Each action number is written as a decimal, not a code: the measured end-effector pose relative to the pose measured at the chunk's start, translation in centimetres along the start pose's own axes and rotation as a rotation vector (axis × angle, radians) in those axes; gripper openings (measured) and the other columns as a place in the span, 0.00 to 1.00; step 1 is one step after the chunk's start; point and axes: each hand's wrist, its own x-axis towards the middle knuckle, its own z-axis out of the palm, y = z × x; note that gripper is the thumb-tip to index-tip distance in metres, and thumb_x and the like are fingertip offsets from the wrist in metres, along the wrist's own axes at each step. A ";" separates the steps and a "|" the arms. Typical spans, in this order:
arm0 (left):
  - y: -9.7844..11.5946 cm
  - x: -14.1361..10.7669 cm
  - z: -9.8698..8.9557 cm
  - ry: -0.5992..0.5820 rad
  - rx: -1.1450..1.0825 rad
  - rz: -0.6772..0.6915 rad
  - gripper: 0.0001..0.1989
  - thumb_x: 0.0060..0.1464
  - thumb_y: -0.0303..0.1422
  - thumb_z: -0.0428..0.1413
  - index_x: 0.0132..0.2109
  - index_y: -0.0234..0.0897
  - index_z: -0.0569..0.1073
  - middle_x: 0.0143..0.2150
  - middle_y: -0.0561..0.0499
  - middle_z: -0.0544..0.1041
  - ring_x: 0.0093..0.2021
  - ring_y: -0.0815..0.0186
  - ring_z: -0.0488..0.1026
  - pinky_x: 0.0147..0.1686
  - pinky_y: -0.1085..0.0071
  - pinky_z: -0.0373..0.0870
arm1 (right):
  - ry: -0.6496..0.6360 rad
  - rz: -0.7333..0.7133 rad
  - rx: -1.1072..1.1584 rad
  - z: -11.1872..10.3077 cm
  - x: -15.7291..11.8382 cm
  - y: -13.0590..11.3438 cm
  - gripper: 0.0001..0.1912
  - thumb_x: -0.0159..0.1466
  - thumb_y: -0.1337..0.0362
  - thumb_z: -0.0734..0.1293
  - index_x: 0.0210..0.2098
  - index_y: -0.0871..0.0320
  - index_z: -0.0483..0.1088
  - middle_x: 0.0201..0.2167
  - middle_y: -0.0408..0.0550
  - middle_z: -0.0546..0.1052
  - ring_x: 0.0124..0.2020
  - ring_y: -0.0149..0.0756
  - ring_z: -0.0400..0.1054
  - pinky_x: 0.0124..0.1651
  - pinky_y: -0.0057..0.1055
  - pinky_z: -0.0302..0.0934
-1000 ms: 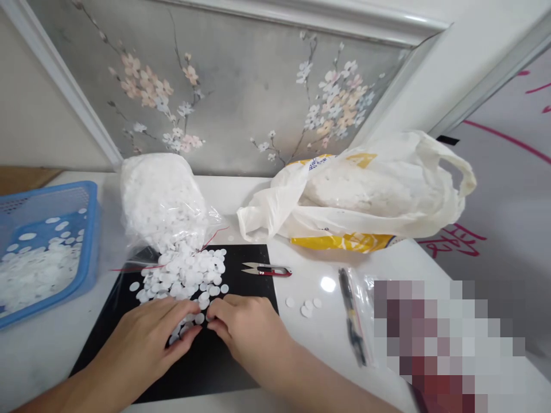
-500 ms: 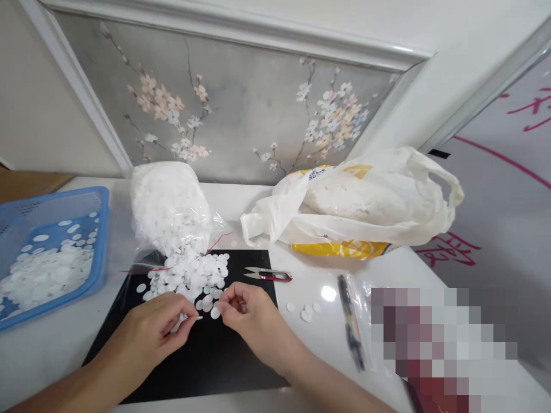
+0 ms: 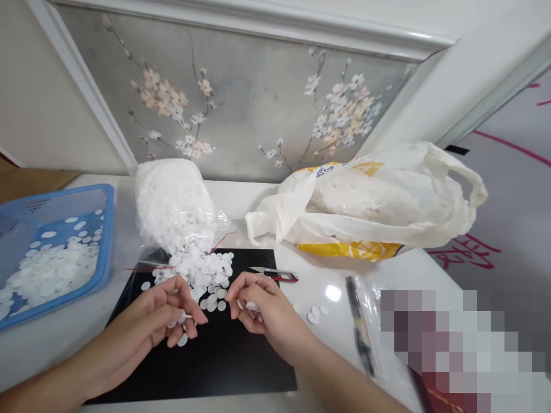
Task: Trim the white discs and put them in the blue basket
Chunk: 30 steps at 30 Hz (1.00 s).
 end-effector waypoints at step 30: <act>-0.8 -0.3 -0.4 0.109 0.894 0.236 0.07 0.60 0.32 0.51 0.32 0.40 0.67 0.28 0.57 0.74 0.27 0.69 0.67 0.28 0.73 0.59 | 0.184 -0.525 -1.187 0.5 0.1 2.5 0.09 0.61 0.73 0.63 0.27 0.58 0.71 0.18 0.39 0.67 0.19 0.27 0.60 0.22 0.23 0.51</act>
